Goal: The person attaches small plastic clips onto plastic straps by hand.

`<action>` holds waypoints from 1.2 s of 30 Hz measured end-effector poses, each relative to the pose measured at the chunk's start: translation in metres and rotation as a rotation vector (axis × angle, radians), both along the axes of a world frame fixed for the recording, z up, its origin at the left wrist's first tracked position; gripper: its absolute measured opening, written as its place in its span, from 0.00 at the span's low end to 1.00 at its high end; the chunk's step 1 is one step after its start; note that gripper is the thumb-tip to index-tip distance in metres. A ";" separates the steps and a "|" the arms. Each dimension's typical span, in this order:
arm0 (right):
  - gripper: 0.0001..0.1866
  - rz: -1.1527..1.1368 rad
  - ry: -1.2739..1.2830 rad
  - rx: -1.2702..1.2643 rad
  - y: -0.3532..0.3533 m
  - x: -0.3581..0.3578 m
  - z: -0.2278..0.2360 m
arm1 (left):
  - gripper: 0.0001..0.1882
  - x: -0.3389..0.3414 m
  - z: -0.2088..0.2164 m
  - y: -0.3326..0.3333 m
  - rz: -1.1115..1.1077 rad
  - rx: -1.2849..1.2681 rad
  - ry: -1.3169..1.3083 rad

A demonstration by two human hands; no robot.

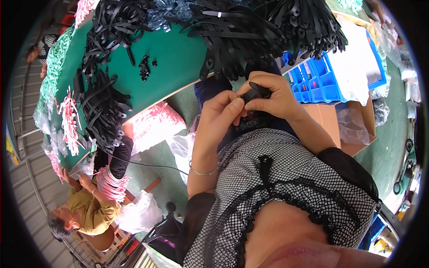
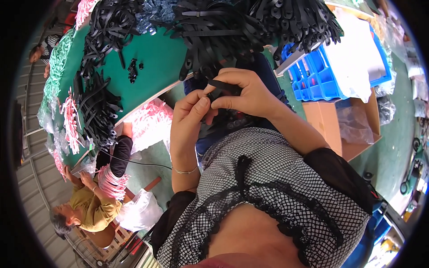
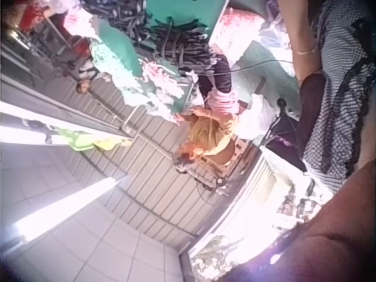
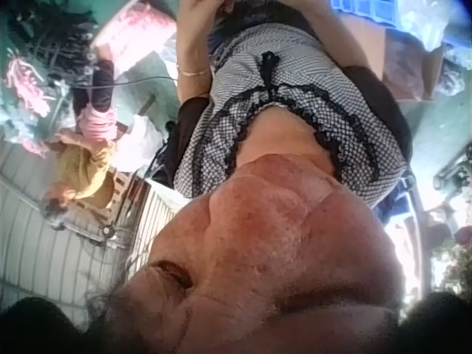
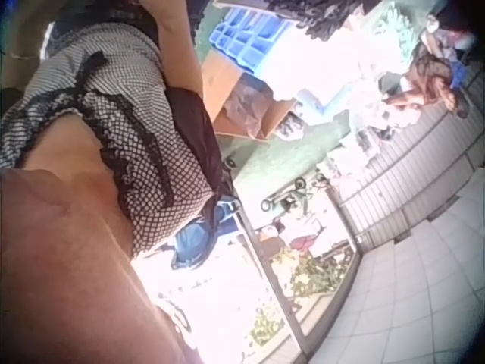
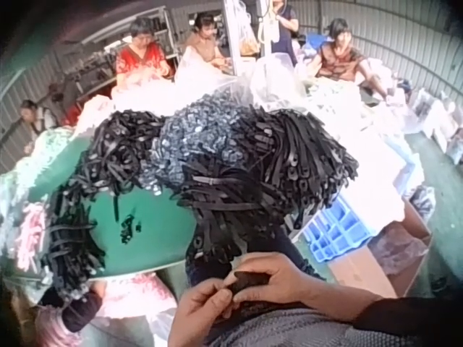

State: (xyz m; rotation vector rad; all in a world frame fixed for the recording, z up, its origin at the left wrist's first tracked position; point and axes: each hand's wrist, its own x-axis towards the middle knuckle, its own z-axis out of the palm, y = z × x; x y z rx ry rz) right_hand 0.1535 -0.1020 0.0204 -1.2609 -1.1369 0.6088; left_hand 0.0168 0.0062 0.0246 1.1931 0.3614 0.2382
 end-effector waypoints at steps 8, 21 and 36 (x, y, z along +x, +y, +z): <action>0.15 -0.022 0.323 -0.061 -0.001 -0.006 -0.008 | 0.15 0.002 -0.008 0.004 -0.063 -0.204 -0.113; 0.13 -0.082 -0.220 0.006 0.004 -0.001 -0.005 | 0.12 0.011 -0.023 -0.004 0.376 -0.811 -0.320; 0.09 0.031 -0.174 -0.086 -0.001 0.002 0.000 | 0.08 0.011 -0.001 -0.005 0.322 0.047 -0.091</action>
